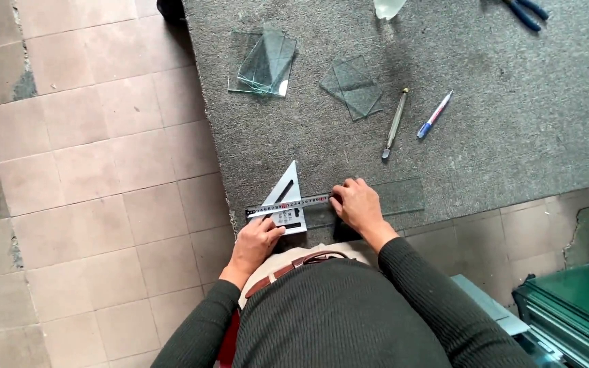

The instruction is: Measuring, marking, and cutting small glass panels on a workshop table using a tape measure, square, and glass cutter.

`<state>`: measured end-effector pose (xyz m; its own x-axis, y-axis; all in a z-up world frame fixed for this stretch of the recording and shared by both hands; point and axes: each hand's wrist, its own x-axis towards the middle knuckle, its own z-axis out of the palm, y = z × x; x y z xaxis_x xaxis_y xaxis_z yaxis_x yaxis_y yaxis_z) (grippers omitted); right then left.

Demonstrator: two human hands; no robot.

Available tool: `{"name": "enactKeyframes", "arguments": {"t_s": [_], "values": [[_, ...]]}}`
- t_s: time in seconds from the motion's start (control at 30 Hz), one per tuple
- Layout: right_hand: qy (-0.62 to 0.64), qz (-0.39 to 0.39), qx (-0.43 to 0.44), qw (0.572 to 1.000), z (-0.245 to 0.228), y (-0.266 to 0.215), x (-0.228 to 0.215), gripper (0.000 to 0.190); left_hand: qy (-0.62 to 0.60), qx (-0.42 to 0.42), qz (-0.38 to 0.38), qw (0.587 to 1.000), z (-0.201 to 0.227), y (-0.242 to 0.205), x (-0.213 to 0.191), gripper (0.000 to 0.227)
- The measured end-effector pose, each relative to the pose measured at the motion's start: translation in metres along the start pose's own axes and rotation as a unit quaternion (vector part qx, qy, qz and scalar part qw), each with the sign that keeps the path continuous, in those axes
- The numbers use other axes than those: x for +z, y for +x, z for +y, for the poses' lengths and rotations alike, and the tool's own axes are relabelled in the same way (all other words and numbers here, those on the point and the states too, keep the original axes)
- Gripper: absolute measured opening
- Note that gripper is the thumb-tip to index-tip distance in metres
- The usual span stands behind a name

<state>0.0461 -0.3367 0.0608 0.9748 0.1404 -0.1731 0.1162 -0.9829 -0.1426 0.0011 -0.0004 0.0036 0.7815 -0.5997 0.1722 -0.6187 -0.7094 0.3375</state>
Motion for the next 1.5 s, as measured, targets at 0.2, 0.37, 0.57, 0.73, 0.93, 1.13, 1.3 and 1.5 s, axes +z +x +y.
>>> {"name": "enactKeyframes", "arguments": {"t_s": [0.2,0.37,0.57,0.73,0.93,1.13,1.3,1.5], "values": [[0.003,-0.003,0.01,1.0,-0.002,0.0,-0.002,0.014,-0.002,-0.007,-0.008,1.0,-0.002,-0.002,0.005,0.006],[0.007,-0.002,0.01,1.0,-0.001,-0.001,0.0,0.015,-0.004,-0.012,-0.017,1.0,0.0,0.0,-0.001,0.005],[0.001,-0.006,0.016,1.0,-0.001,-0.001,0.002,0.015,-0.003,-0.017,-0.027,0.999,-0.001,0.0,-0.004,0.006],[0.003,-0.005,0.015,1.0,0.0,-0.001,0.005,0.016,0.01,-0.017,-0.027,0.999,0.001,0.0,-0.002,0.008],[0.009,-0.007,0.02,1.0,0.0,-0.001,0.003,0.016,0.016,-0.014,-0.026,0.999,-0.001,-0.003,0.003,0.011],[0.004,-0.002,0.016,1.0,-0.001,0.0,0.003,0.016,0.014,-0.011,-0.028,0.999,-0.002,-0.002,0.001,0.01],[0.006,-0.001,0.017,1.0,0.0,-0.001,0.008,0.016,0.03,-0.001,-0.019,0.999,0.001,-0.002,0.004,0.009],[0.004,-0.001,0.02,1.0,0.0,-0.001,0.008,0.015,0.03,0.002,-0.018,0.999,-0.003,-0.005,0.01,0.011]]}}
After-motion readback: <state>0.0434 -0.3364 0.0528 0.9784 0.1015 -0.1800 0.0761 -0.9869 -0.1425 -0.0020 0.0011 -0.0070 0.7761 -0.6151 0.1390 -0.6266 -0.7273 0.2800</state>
